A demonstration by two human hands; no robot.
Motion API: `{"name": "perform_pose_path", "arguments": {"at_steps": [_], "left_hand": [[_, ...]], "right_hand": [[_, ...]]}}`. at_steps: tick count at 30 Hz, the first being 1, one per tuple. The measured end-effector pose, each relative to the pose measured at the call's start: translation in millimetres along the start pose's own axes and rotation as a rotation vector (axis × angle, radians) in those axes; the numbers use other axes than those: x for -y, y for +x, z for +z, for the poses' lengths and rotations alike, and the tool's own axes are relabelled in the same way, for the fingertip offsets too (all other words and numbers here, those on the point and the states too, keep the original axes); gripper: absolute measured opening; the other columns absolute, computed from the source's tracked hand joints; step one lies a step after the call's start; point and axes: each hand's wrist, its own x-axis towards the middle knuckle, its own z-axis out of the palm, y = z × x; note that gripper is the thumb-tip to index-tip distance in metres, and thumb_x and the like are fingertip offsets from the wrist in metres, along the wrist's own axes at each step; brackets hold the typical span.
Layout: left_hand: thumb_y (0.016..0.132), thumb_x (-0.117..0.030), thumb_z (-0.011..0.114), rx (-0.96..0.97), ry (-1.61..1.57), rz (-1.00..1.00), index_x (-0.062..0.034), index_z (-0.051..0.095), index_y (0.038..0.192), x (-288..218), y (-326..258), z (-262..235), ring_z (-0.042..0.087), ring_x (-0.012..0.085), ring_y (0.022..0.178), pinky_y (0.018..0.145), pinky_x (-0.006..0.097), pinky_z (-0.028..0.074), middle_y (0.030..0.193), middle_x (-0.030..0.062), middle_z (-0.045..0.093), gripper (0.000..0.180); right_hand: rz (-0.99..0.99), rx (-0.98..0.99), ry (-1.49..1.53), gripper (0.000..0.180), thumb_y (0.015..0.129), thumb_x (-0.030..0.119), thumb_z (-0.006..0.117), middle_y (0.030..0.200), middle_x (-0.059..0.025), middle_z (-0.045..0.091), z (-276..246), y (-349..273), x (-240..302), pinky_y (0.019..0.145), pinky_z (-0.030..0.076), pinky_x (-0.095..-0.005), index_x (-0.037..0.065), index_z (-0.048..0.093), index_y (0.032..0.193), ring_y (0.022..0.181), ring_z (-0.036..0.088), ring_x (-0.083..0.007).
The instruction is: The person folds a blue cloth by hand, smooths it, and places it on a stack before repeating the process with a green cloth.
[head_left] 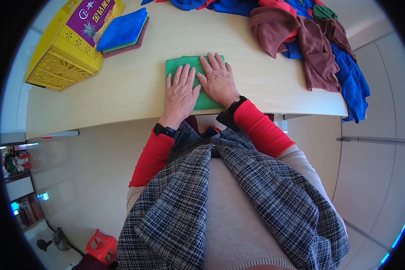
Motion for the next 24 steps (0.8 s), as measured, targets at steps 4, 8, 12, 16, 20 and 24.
{"name": "perform_pose_path", "arguments": {"at_steps": [4, 8, 12, 16, 20, 24], "left_hand": [[0.097, -0.034, 0.060, -0.003, 0.012, -0.004, -0.0045, 0.050, 0.144, 1, -18, -15, 0.038, 0.0281, 0.144, 0.119, 0.054, 0.026, 0.153, 0.0125, 0.044, 0.057], [0.094, -0.024, 0.061, -0.013, -0.075, 0.135, -0.0063, 0.055, 0.139, -6, -44, -40, 0.042, 0.0274, 0.141, 0.119, 0.056, 0.025, 0.147, 0.0115, 0.051, 0.049], [0.091, -0.011, 0.060, -0.042, -0.050, 0.193, -0.0085, 0.061, 0.133, 2, -57, -37, 0.047, 0.0269, 0.137, 0.120, 0.057, 0.025, 0.141, 0.0099, 0.056, 0.042], [0.088, -0.003, 0.057, -0.075, -0.036, 0.171, -0.0100, 0.065, 0.128, 9, -52, -41, 0.051, 0.0268, 0.134, 0.120, 0.057, 0.025, 0.136, 0.0084, 0.060, 0.041], [0.088, -0.004, 0.057, -0.094, -0.004, 0.116, -0.0100, 0.066, 0.127, 17, -51, -38, 0.051, 0.0273, 0.134, 0.120, 0.057, 0.026, 0.136, 0.0082, 0.060, 0.039], [0.088, -0.006, 0.061, -0.129, -0.014, 0.101, -0.0079, 0.067, 0.124, 20, -52, -33, 0.052, 0.0273, 0.133, 0.119, 0.056, 0.027, 0.135, 0.0094, 0.060, 0.036]], "right_hand": [[-0.001, -0.006, -0.023, 0.060, 0.100, 0.042, 0.050, 0.153, -0.0187, 0.042, 1, -3, 1, 0.113, 0.033, -0.0563, 0.007, 0.046, 0.148, 0.145, 0.035, -0.0387], [0.029, -0.010, -0.036, 0.061, 0.100, 0.043, 0.051, 0.153, -0.0195, 0.042, -1, -6, -1, 0.113, 0.033, -0.0559, 0.006, 0.045, 0.148, 0.144, 0.035, -0.0392], [0.070, -0.005, -0.053, 0.063, 0.099, 0.045, 0.051, 0.153, -0.0202, 0.042, -6, -12, 4, 0.113, 0.032, -0.0566, 0.005, 0.044, 0.148, 0.144, 0.035, -0.0397], [0.104, -0.003, -0.089, 0.065, 0.099, 0.046, 0.052, 0.153, -0.0209, 0.041, -12, -24, 5, 0.113, 0.031, -0.0576, 0.004, 0.044, 0.148, 0.144, 0.034, -0.0402], [0.110, 0.020, -0.143, 0.067, 0.099, 0.047, 0.052, 0.153, -0.0218, 0.041, -20, -36, 3, 0.114, 0.030, -0.0583, 0.003, 0.044, 0.148, 0.144, 0.034, -0.0409], [0.080, 0.111, -0.204, 0.066, 0.099, 0.048, 0.050, 0.154, -0.0214, 0.040, -48, -30, 15, 0.115, 0.028, -0.0583, 0.004, 0.044, 0.148, 0.145, 0.034, -0.0406]]}}
